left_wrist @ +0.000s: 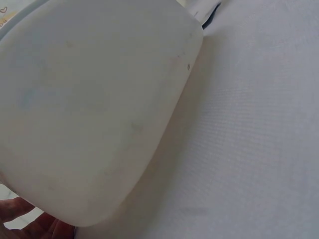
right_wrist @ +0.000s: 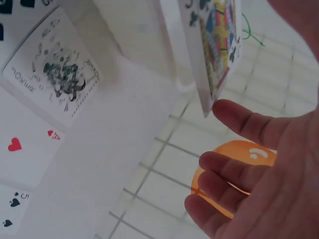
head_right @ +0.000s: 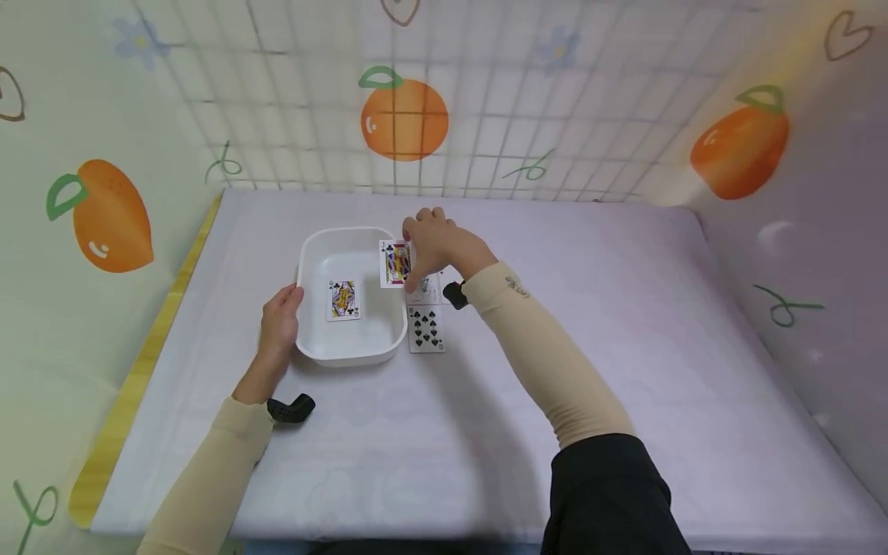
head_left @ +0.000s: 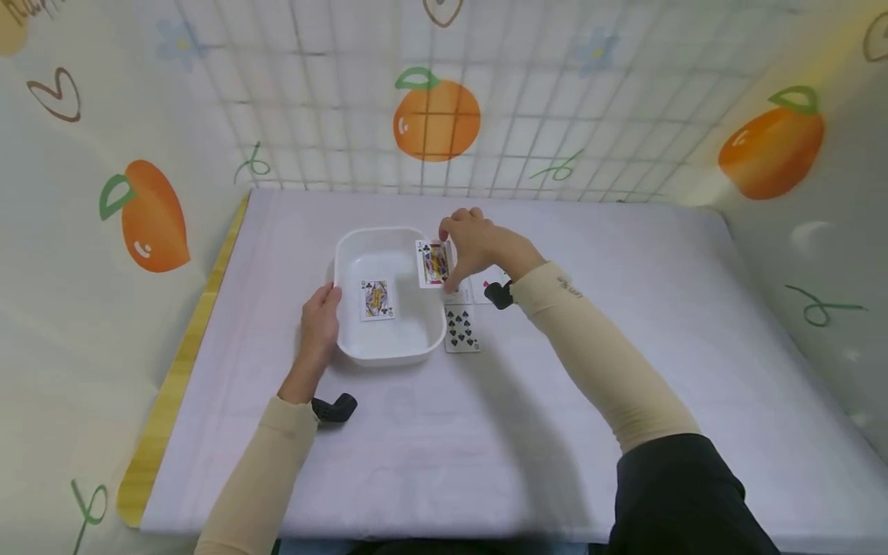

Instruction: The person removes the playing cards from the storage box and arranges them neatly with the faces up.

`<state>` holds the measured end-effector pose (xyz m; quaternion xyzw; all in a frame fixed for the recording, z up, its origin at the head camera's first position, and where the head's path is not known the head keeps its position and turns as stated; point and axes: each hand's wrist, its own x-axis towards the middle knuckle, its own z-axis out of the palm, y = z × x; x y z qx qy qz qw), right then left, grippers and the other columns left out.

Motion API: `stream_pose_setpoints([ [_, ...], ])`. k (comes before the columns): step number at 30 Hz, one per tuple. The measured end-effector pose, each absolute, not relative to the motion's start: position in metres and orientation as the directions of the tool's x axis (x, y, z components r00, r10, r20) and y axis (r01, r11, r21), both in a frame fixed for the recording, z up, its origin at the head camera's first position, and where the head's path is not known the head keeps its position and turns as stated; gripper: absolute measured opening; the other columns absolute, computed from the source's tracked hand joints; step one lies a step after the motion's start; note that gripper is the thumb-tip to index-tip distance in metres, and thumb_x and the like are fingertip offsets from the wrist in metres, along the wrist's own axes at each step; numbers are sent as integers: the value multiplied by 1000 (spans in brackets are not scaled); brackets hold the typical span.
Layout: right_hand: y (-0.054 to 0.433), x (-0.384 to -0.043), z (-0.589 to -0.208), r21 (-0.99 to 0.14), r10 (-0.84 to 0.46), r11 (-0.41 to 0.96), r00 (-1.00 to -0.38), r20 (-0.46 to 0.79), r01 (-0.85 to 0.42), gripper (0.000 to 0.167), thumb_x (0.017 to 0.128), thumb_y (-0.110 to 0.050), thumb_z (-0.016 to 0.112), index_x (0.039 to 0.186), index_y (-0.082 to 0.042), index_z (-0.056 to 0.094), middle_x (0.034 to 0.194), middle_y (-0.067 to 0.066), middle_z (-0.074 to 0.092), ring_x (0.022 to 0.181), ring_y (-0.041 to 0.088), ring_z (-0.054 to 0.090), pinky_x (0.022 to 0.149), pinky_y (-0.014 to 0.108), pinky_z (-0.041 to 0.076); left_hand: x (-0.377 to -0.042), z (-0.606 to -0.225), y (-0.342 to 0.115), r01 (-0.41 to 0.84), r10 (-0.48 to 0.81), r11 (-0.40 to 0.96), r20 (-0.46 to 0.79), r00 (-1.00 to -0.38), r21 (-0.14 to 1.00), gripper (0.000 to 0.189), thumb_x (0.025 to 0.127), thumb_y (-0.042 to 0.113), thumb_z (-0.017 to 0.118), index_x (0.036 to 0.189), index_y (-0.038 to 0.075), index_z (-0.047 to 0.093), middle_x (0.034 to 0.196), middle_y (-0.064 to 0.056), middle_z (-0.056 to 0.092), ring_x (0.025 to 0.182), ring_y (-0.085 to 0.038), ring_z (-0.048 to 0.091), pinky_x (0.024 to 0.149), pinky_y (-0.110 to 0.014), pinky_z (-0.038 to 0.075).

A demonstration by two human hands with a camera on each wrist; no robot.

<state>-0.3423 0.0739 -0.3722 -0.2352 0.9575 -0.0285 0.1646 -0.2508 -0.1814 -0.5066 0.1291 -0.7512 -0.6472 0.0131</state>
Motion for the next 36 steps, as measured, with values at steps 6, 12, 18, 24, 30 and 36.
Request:
stream_pose_setpoints([
  [6,89,-338,-367,-136,-451,893,-847,-283,-430,86,61,-48,90,127,-9,52,139,15,43,119,32,36,98,53,42,-248,-505,-180,-176,-214,110,-150,-965,978,50,105,32,41,145,3,45,139,-17,54,127,-31,52,107,-43,40],
  [12,102,-332,-364,-131,-442,897,-852,-280,-422,85,61,-48,90,127,-9,52,139,14,44,119,32,36,98,53,42,-245,-505,-181,-179,-197,121,-153,-968,976,52,105,36,40,147,6,43,136,-16,57,122,-30,55,104,-43,43],
  [18,120,-324,-366,-115,-439,898,-855,-275,-424,85,61,-47,89,127,-8,52,142,18,41,122,35,36,100,54,40,-245,-506,-181,-176,-185,127,-151,-971,976,53,105,37,40,147,5,43,136,-16,56,123,-30,54,105,-44,42],
  [24,141,-315,-374,-99,-428,903,-863,-270,-418,85,60,-46,91,126,-7,54,142,18,43,121,35,38,100,56,40,-245,-506,-181,-173,-190,138,-146,-971,975,53,105,37,40,147,4,44,138,-17,56,124,-31,54,105,-44,41],
  [30,158,-310,-386,-103,-404,915,-873,-273,-391,84,60,-43,91,125,-6,54,143,20,42,122,36,38,99,57,41,-244,-506,-181,-185,-185,148,-157,-970,972,53,105,37,39,148,6,42,137,-16,56,123,-30,54,105,-44,42],
  [36,168,-302,-398,-122,-402,916,-869,-288,-383,83,59,-42,91,124,-7,55,144,20,42,123,37,38,98,57,41,-244,-506,-181,-178,-171,149,-152,-974,973,53,105,38,38,148,6,42,136,-16,56,122,-30,54,104,-44,43],
])
